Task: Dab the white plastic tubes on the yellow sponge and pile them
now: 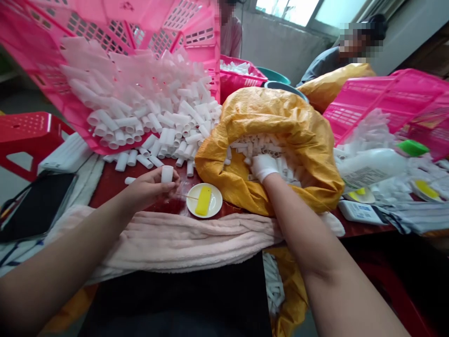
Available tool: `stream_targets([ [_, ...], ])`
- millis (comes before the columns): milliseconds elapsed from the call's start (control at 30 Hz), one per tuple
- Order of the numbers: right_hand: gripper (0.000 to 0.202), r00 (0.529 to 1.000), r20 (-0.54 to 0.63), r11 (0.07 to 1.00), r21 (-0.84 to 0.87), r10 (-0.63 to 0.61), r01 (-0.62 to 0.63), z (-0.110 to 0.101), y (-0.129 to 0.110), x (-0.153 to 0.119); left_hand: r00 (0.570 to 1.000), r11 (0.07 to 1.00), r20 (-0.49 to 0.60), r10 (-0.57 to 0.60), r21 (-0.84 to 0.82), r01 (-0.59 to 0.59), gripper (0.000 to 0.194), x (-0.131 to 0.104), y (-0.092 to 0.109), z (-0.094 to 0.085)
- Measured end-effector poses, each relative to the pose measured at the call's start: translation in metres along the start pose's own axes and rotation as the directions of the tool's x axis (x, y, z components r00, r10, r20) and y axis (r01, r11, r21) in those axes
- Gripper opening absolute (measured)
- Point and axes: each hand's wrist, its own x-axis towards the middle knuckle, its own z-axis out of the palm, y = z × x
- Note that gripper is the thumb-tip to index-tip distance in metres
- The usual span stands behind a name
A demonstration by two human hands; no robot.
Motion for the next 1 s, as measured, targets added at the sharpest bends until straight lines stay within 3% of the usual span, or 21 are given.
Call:
stream_targets([
  [33,0.03,0.998,-0.06,1.0,0.024,0.008,-0.007,-0.002,-0.001,-0.005,1.0,0.999,-0.01,0.011,0.052,-0.011,0.03,0.0,-0.001,-0.002],
  [100,0.036,0.97,-0.242,0.981,0.188,0.004,0.043,-0.009,-0.007,-0.025,0.995,0.949,-0.05,0.082,0.31,-0.063,0.022,0.001,-0.006,-0.007],
  [167,0.037,0.931,-0.365,0.863,0.468,-0.009,0.192,-0.013,-0.019,-0.055,0.986,0.754,-0.028,0.162,0.649,-0.105,0.016,0.002,-0.012,-0.009],
  [233,0.035,0.928,-0.366,0.64,0.698,-0.065,0.32,-0.011,-0.037,-0.086,0.987,0.52,0.053,0.155,0.844,-0.127,0.012,0.002,-0.018,-0.008],
  [267,0.034,0.934,-0.339,0.557,0.756,-0.114,0.343,-0.008,-0.047,-0.098,0.988,0.448,0.094,0.124,0.883,-0.14,0.012,0.002,-0.02,-0.007],
  [300,0.032,0.937,-0.306,0.534,0.77,-0.169,0.348,-0.003,-0.058,-0.107,0.988,0.407,0.123,0.093,0.901,-0.151,0.013,0.002,-0.021,-0.005],
  [400,0.028,0.921,-0.282,0.647,0.656,-0.267,0.388,0.013,-0.082,-0.113,0.989,0.332,0.135,0.066,0.931,-0.149,0.017,0.003,-0.024,0.001],
  [467,0.027,0.897,-0.299,0.737,0.513,-0.326,0.439,0.021,-0.089,-0.106,0.992,0.289,0.114,0.062,0.949,-0.127,0.021,0.005,-0.025,0.004],
  [533,0.028,0.857,-0.288,0.77,0.381,-0.427,0.512,0.024,-0.09,-0.1,0.993,0.25,0.093,0.077,0.962,-0.109,0.022,0.006,-0.027,0.005],
  [667,0.03,0.759,-0.27,0.702,0.289,-0.592,0.65,0.019,-0.084,-0.1,0.987,0.21,0.12,0.103,0.968,-0.14,0.021,0.008,-0.03,0.006],
  [833,0.028,0.759,-0.349,0.72,0.264,-0.55,0.642,0.018,-0.081,-0.105,0.992,0.194,0.102,0.077,0.974,-0.116,0.023,0.008,-0.029,0.006],
  [933,0.029,0.699,-0.328,0.663,0.232,-0.635,0.711,0.018,-0.08,-0.107,0.992,0.186,0.097,0.08,0.976,-0.111,0.022,0.007,-0.027,0.007],
  [1000,0.029,0.686,-0.314,0.636,0.258,-0.657,0.727,0.017,-0.079,-0.108,0.991,0.185,0.113,0.076,0.975,-0.126,0.019,0.007,-0.027,0.007],
])
